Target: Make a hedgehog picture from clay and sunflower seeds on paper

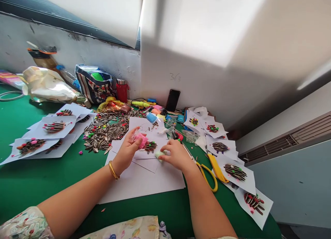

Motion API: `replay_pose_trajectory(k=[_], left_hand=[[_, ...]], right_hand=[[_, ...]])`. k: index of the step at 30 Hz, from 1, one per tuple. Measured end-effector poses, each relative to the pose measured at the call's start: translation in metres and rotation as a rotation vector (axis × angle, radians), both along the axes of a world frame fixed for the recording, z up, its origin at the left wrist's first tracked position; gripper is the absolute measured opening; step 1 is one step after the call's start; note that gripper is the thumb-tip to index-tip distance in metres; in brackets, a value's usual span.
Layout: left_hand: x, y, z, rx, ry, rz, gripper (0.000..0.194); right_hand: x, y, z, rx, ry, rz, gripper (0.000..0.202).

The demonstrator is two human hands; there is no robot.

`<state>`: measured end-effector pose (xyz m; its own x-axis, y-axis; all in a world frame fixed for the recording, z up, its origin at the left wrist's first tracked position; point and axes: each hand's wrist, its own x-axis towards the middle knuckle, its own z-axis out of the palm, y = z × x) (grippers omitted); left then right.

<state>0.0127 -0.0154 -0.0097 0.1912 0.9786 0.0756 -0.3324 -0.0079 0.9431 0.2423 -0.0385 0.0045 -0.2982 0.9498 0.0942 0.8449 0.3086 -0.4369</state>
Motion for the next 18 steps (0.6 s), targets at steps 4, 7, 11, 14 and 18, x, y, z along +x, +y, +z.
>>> replay_pose_trajectory(k=[4, 7, 11, 14, 18], left_hand=[[0.002, -0.001, -0.002, 0.067, 0.039, -0.053, 0.078], [0.005, -0.001, -0.005, 0.092, 0.046, -0.082, 0.065], [0.007, -0.002, -0.007, 0.079, 0.054, -0.119, 0.035], [0.007, -0.005, -0.006, 0.119, 0.058, -0.143, 0.027], [0.006, -0.01, -0.002, 0.269, 0.217, -0.148, 0.018]], right_hand=[[0.009, -0.001, -0.004, -0.026, -0.112, -0.016, 0.015], [0.013, -0.004, -0.002, 0.004, -0.19, -0.083, 0.014], [0.003, -0.011, 0.003, 0.148, -0.064, -0.097, 0.029], [-0.019, -0.018, 0.003, 0.199, 0.188, 0.022, 0.051], [-0.042, -0.022, -0.004, 0.119, 0.374, 0.086, 0.063]])
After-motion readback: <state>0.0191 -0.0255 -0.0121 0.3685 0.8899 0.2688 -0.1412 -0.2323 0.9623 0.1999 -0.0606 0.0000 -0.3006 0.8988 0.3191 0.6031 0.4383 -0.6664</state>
